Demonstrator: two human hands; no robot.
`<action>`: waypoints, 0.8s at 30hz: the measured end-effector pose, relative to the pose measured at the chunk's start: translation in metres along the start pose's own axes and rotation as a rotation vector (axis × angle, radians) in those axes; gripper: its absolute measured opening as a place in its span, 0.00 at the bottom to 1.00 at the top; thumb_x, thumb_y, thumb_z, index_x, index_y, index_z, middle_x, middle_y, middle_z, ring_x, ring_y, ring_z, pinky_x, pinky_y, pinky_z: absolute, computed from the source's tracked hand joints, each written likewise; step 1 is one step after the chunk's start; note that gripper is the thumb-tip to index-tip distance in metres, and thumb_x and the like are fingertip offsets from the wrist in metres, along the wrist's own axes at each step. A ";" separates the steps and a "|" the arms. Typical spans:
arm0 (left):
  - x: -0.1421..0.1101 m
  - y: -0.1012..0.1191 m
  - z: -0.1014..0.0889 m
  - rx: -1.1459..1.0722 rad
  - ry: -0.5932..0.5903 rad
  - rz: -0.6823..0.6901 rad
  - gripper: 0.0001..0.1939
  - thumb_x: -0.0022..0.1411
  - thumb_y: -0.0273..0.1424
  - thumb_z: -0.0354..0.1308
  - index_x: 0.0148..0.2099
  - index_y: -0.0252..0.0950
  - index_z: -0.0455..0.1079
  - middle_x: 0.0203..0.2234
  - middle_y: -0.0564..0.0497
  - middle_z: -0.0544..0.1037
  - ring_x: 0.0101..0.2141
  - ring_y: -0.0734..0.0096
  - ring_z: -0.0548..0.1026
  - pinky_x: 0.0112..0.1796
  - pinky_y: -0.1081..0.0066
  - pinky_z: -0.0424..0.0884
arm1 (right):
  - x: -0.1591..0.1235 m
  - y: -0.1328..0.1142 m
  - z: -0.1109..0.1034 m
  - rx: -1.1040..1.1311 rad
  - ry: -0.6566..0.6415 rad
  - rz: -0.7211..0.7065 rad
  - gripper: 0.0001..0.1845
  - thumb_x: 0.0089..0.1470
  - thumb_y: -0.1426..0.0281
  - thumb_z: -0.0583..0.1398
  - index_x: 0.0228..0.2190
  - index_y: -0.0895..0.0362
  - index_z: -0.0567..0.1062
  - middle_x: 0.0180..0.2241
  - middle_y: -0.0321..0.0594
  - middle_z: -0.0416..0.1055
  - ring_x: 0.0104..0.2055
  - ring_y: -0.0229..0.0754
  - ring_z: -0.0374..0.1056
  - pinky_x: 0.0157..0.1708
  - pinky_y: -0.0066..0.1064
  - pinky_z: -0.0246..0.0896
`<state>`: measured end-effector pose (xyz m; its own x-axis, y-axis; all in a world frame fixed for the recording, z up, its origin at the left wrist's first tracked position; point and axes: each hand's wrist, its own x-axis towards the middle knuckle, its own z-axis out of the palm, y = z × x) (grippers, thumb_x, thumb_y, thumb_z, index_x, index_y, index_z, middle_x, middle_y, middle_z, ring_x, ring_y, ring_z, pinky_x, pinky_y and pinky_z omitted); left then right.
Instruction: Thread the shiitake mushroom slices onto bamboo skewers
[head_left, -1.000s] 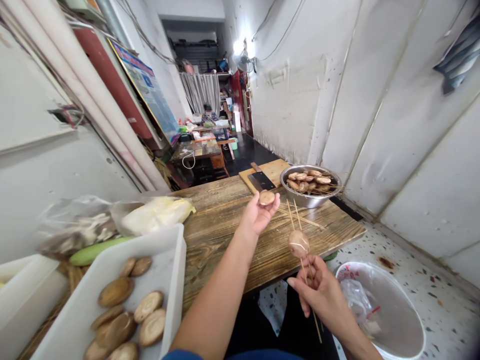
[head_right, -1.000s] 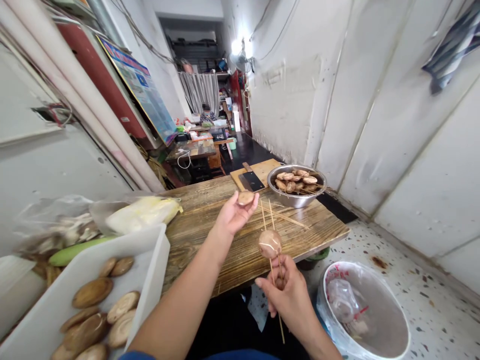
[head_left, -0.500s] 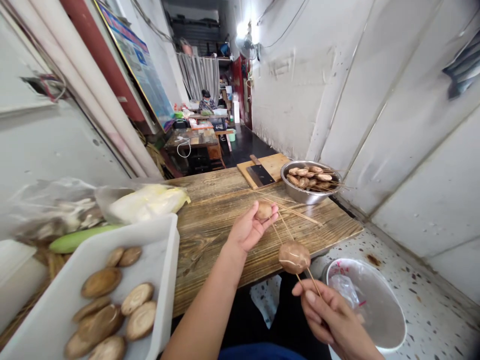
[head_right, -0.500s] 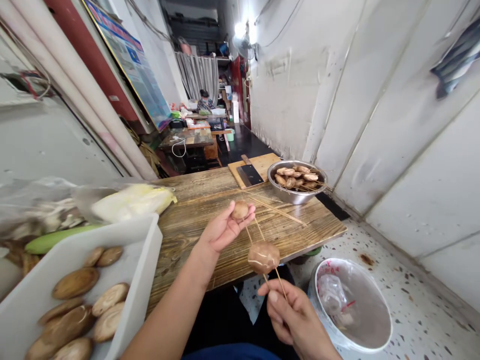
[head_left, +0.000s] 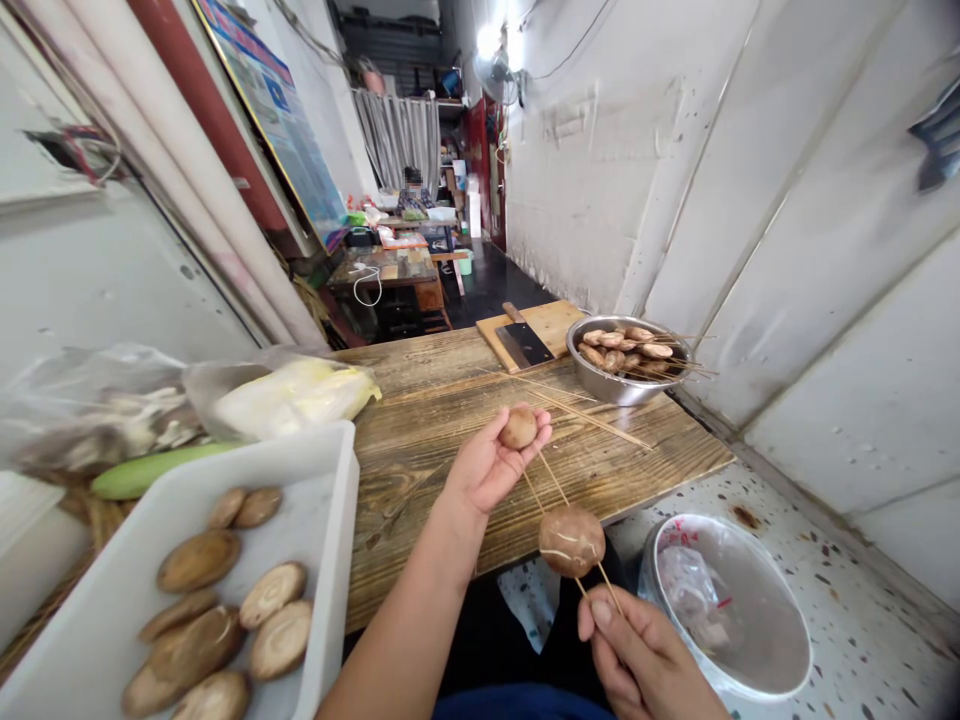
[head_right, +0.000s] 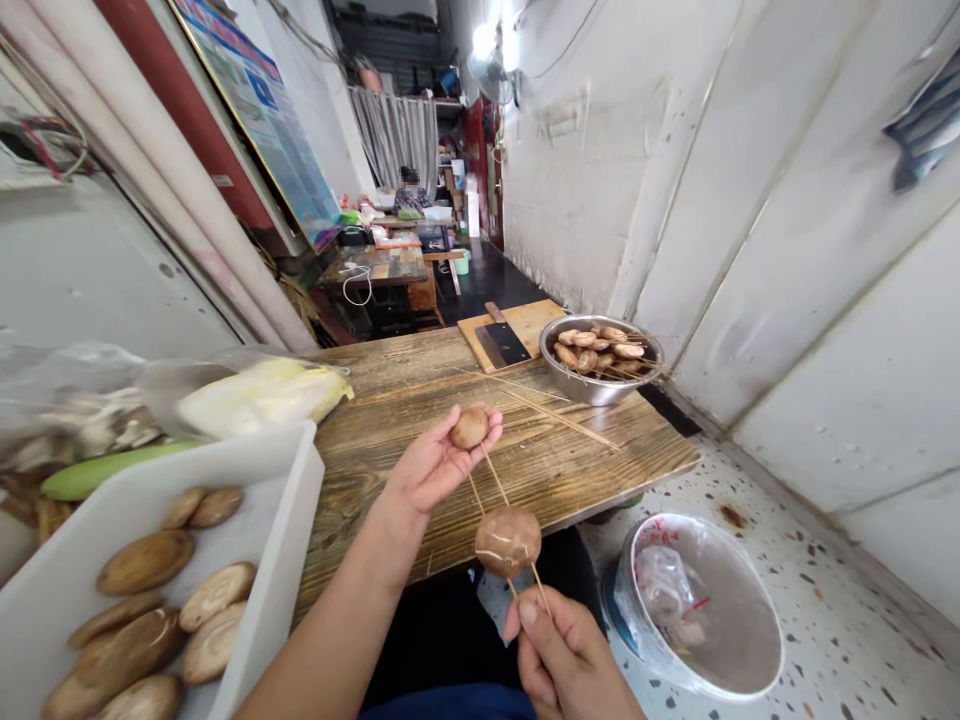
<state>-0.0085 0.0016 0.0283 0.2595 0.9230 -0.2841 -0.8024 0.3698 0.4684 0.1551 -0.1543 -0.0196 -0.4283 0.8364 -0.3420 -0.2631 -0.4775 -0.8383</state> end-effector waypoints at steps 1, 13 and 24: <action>0.000 0.000 0.000 -0.002 -0.002 0.004 0.12 0.65 0.27 0.47 0.42 0.25 0.68 0.39 0.36 0.76 0.44 0.59 0.75 0.47 0.61 0.72 | 0.000 0.001 0.000 0.008 0.004 -0.003 0.23 0.54 0.48 0.56 0.29 0.57 0.65 0.11 0.20 0.50 0.08 0.22 0.37 0.07 0.14 0.36; -0.005 -0.002 0.006 -0.035 -0.009 0.003 0.11 0.64 0.27 0.48 0.44 0.26 0.67 0.40 0.36 0.75 0.44 0.60 0.75 0.46 0.64 0.72 | 0.005 0.010 -0.007 0.124 -0.058 -0.028 0.20 0.56 0.51 0.56 0.29 0.56 0.65 0.11 0.20 0.51 0.07 0.22 0.35 0.06 0.14 0.35; -0.008 -0.006 0.009 -0.031 -0.040 0.039 0.08 0.62 0.24 0.50 0.41 0.27 0.68 0.38 0.40 0.75 0.42 0.62 0.75 0.45 0.65 0.73 | 0.005 0.011 -0.003 0.154 -0.051 -0.053 0.21 0.55 0.50 0.57 0.28 0.56 0.64 0.10 0.20 0.49 0.07 0.22 0.35 0.06 0.14 0.33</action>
<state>-0.0010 -0.0074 0.0358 0.2481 0.9405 -0.2324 -0.8284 0.3303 0.4525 0.1529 -0.1540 -0.0317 -0.4525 0.8488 -0.2735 -0.4144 -0.4717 -0.7783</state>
